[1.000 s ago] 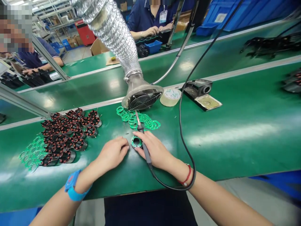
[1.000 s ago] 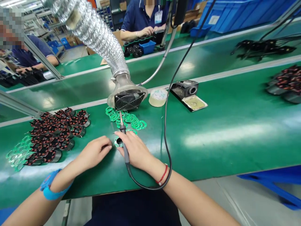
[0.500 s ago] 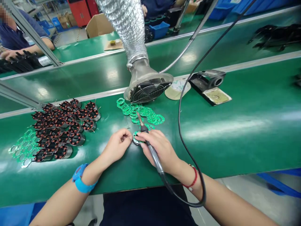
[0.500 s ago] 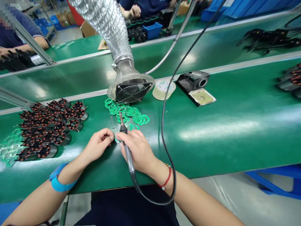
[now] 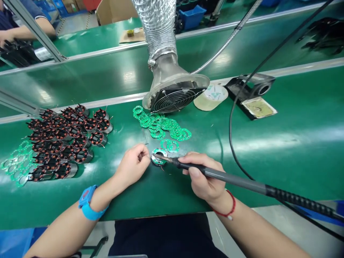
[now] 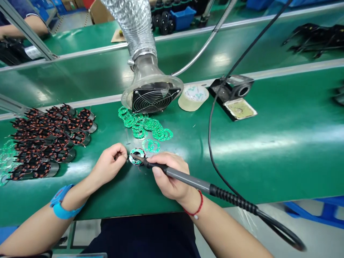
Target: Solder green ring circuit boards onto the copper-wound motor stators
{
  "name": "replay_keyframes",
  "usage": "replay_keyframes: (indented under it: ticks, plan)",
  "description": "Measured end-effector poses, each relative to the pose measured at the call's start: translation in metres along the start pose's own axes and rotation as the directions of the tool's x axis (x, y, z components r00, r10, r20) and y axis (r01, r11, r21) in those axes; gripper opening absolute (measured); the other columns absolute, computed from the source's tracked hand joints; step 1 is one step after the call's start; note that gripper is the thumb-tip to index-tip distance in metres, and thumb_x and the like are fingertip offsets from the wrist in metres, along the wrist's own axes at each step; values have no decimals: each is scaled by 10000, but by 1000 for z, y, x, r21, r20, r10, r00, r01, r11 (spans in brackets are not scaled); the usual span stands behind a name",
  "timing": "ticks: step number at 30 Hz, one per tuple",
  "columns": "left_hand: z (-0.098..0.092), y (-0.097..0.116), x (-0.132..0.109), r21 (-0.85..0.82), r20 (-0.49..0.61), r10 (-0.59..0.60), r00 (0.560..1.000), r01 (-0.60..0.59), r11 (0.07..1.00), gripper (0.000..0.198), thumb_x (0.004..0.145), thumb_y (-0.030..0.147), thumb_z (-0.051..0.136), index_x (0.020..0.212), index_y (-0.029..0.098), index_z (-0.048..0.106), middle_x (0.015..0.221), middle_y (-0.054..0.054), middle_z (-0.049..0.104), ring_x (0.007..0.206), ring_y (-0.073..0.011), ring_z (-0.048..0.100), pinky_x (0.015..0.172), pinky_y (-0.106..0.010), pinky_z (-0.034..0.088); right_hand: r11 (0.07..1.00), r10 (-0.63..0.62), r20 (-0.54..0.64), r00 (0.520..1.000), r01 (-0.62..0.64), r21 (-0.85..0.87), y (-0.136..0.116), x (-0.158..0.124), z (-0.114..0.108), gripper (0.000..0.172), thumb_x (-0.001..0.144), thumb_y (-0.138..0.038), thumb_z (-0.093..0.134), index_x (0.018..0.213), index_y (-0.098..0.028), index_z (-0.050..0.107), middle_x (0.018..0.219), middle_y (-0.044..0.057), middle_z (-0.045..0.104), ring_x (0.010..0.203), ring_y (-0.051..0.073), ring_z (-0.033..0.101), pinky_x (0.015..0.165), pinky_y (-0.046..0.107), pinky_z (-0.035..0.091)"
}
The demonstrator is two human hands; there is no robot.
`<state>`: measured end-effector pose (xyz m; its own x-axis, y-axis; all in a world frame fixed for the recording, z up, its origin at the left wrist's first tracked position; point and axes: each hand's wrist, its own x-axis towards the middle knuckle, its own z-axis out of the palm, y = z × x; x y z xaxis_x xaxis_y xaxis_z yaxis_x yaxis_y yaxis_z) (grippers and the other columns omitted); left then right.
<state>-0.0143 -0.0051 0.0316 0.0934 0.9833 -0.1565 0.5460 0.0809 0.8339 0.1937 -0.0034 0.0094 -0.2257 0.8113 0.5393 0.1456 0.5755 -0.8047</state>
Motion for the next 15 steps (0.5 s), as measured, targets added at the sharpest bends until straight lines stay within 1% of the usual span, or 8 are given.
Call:
replay_keyframes:
  ticks: [5,8,9,11,13,14,15]
  plan:
    - [0,-2,0,9,1,4,1000,-4,1000,112,741,132,433,648,193,425,608,47,417,580,-101,389,554,-229,306,1000,-24,8,1000,24,5,-1,1,-2,172,908,-284,500,957,-225,653,790,42,716,690,194,682,645,369,561]
    - [-1,-2,0,18,7,7,1000,-7,1000,116,748,137,435,648,194,423,614,44,427,581,-103,391,557,-232,307,1000,-15,-19,1000,15,-14,-1,-1,-1,180,908,-305,505,976,-230,654,764,40,711,691,207,692,642,380,571]
    - [-1,-1,0,21,8,11,1000,-11,1000,116,748,136,436,648,193,424,619,42,434,583,-103,393,558,-233,307,1000,10,-29,1000,-10,-16,0,-1,0,191,911,-303,505,1019,-232,645,774,38,714,696,206,698,650,377,574]
    - [-1,-1,0,29,7,21,1000,-21,999,118,745,127,436,647,191,427,626,40,443,586,-103,397,558,-233,307,997,74,-21,997,-74,-15,0,1,4,267,925,-272,488,1173,-239,580,855,40,729,740,199,709,689,365,580]
    - [-1,0,0,35,8,33,999,-33,999,120,743,118,437,646,190,429,627,40,445,587,-102,397,558,-232,306,992,103,65,993,-98,-80,-1,6,8,360,933,-219,463,1291,-253,483,987,53,727,869,201,702,781,376,567]
    - [-1,0,1,37,9,38,999,-38,999,123,741,114,438,644,189,427,625,41,442,586,-101,395,558,-231,305,987,92,138,986,-72,-143,-1,10,11,385,928,-193,460,1307,-261,462,1053,61,714,962,211,678,835,395,548]
    - [-1,0,1,37,9,43,999,-43,998,128,740,110,438,640,189,424,623,42,438,585,-100,394,560,-231,305,978,69,224,972,-22,-207,-2,13,13,405,913,-171,468,1307,-263,458,1111,69,694,1055,226,639,888,422,521]
